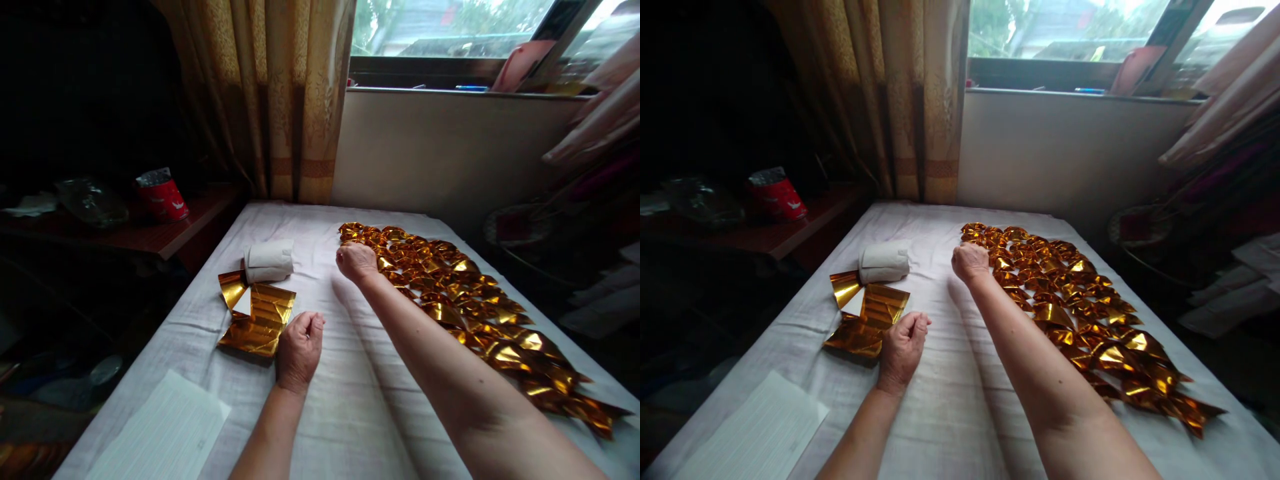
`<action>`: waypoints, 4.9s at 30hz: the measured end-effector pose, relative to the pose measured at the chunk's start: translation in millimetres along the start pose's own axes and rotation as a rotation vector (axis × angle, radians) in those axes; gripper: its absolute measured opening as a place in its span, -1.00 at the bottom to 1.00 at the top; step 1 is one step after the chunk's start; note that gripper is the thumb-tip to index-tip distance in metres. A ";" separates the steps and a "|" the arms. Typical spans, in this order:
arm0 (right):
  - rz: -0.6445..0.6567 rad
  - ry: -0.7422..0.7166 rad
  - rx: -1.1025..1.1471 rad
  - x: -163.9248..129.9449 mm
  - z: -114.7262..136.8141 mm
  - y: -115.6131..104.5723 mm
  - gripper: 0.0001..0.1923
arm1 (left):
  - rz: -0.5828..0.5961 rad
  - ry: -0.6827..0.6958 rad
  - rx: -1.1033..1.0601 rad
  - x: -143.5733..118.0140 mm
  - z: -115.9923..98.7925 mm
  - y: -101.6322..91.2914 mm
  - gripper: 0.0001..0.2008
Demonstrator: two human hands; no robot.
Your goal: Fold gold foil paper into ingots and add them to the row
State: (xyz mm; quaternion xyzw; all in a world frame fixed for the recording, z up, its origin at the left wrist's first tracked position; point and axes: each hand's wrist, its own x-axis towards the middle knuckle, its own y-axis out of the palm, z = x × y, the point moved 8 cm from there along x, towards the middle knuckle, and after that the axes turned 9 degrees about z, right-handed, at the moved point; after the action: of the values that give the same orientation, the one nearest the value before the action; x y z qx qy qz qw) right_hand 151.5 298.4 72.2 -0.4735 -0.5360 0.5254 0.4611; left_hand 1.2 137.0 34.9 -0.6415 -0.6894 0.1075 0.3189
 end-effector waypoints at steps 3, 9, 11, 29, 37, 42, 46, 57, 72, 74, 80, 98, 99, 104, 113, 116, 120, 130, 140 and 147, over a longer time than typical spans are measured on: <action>0.027 -0.137 0.054 -30.2 34.1 11.5 -0.68 | -0.091 0.044 0.036 -3.4 -10.0 -10.2 -0.60; 0.025 -0.476 0.208 -84.7 95.4 37.7 -0.52 | -0.217 0.166 -0.012 -8.9 -27.7 -29.6 -0.54; 0.017 -0.552 0.238 -95.7 107.4 43.0 -0.45 | -0.259 0.135 -0.069 -7.7 -23.1 -42.0 -0.53; -0.018 -0.412 0.328 -146.4 71.8 42.1 -0.70 | -0.529 -0.162 -0.204 -1.2 30.6 -82.2 -0.58; -0.095 -0.221 0.395 -167.7 30.7 48.1 -0.73 | -0.072 -0.113 0.402 11.0 47.3 -30.5 -0.65; -0.180 -0.094 0.446 -173.2 10.3 55.9 -0.70 | 0.068 -0.153 0.586 5.6 43.1 -15.8 -0.61; -0.170 0.057 0.423 -170.2 2.1 61.3 -0.58 | 0.120 -0.180 0.626 5.6 39.2 -16.8 -0.63; -0.172 0.023 0.562 -165.5 2.7 57.4 -0.75 | 0.060 -0.134 0.596 6.1 42.0 -16.5 -0.72; -0.292 0.081 0.859 -162.4 -10.2 54.1 -0.85 | 0.060 -0.122 0.612 5.9 39.0 -16.3 -0.71; -0.300 0.083 0.911 -161.9 -10.8 56.0 -0.84 | 0.061 -0.126 0.610 5.7 39.2 -16.0 -0.71; -0.346 0.111 1.177 -159.3 -17.4 56.5 -0.78 | 0.065 -0.146 0.587 8.6 39.5 -18.1 -0.71; -0.030 -0.185 1.512 -159.4 -20.6 13.4 -0.64 | -0.235 0.045 0.245 13.0 30.1 -45.9 -0.58; 0.055 -0.218 1.459 -160.2 -18.4 16.3 -0.66 | -0.240 0.061 0.219 13.2 28.5 -47.4 -0.58; 0.454 -0.252 1.341 -170.0 -14.8 36.9 -0.76 | -0.124 0.102 0.060 13.5 20.1 -40.0 -0.57; 0.596 -0.138 1.288 -173.0 -18.6 55.9 -0.87 | 0.433 0.097 0.090 8.6 15.3 14.0 -0.42; 0.423 -0.110 1.195 -163.5 -21.7 59.4 -0.88 | 0.428 0.070 0.082 8.6 15.1 11.2 -0.34; 0.165 0.003 0.973 -154.6 -27.5 60.9 -0.85 | 0.418 0.073 0.074 9.8 14.2 6.6 -0.29; 0.007 0.097 0.616 -156.9 -21.2 51.2 -0.78 | 0.353 0.087 0.222 7.4 11.1 11.8 -0.80; 0.184 0.062 0.310 -142.9 0.1 37.8 -0.80 | 0.334 0.099 0.235 7.0 9.0 13.2 -0.79; 0.241 0.029 0.326 -132.1 2.3 39.6 -0.85 | 0.335 0.109 0.223 6.0 11.0 14.5 -0.75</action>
State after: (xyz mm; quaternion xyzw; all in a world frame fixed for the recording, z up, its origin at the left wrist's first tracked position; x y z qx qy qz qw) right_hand 166.8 167.1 33.0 -0.4608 -0.3764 0.6496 0.4732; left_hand 6.9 147.8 20.2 -0.7129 -0.5385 0.1999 0.4023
